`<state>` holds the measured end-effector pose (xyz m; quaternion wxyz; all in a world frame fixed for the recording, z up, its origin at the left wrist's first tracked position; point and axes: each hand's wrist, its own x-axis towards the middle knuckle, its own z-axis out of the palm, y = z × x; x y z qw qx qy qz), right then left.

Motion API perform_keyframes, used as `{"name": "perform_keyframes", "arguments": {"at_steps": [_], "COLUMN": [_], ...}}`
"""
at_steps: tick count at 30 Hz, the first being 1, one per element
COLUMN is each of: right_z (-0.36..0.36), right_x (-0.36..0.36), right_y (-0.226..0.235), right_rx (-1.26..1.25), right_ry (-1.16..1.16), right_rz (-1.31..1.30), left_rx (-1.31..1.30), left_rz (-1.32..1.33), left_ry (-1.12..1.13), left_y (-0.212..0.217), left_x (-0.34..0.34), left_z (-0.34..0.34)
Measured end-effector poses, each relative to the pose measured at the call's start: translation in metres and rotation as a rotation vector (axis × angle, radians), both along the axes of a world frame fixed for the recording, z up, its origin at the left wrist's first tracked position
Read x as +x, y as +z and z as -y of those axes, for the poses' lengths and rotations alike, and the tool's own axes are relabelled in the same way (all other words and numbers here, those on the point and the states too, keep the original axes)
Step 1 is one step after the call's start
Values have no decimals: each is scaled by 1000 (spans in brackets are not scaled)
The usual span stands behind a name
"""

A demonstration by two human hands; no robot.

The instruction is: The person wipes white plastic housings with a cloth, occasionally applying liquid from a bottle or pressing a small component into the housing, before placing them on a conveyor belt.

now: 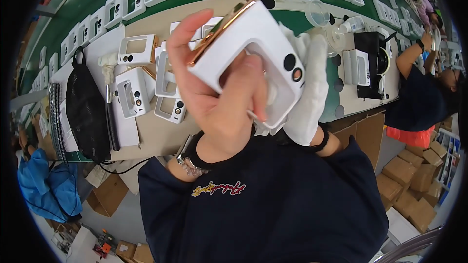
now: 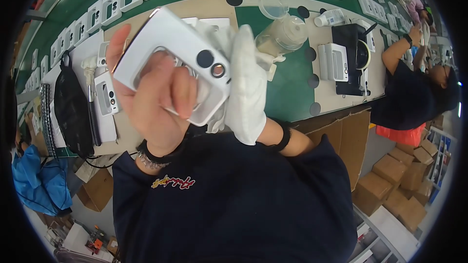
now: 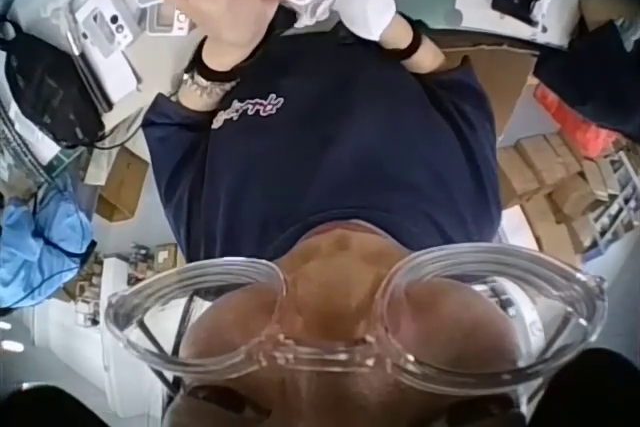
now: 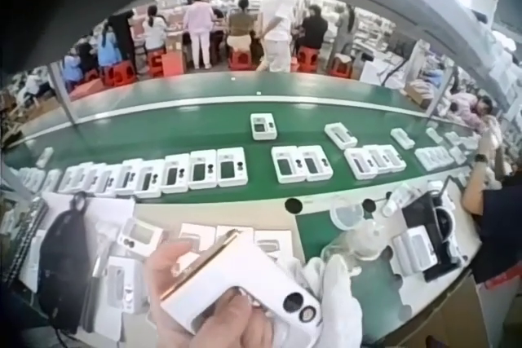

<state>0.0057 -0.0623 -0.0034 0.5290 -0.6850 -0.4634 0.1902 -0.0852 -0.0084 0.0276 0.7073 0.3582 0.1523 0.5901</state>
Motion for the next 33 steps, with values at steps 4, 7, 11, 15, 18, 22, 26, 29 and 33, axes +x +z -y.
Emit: {"name": "perform_keyframes", "arguments": {"at_steps": [4, 7, 11, 15, 18, 22, 26, 29, 33], "right_z": [2, -6, -16, -19, -17, -16, -10, -11, 14], "right_x": [20, 33, 12, 20, 40, 53, 63, 70, 48], "right_y": [17, 35, 52, 40, 43, 35, 3, -1, 3], "right_rx": [-153, 136, 283, -3, -141, -66, 222, 310, 371], "right_ry": [155, -56, 311, 457, 481, 435, 285, 220, 114], "right_rz": [412, -246, -634, -402, -638, -459, 205, 365, 336], "left_rx": [-215, -239, -137, -69, -220, -289, -252, -244, -353], "left_rz": [-89, -75, -140, -305, -278, -254, -231, -178, 5], "left_ry": [60, -77, -89, -40, -205, -249, -212, -199, -191], "left_y": [10, 7, 9, 1, 11, 13, 12, 10, 0], "left_x": [-10, -15, -6, -2, -11, -12, -5, -4, -6], "left_z": [-4, -10, -3, -1, -11, -8, -9, -9, -13]}}
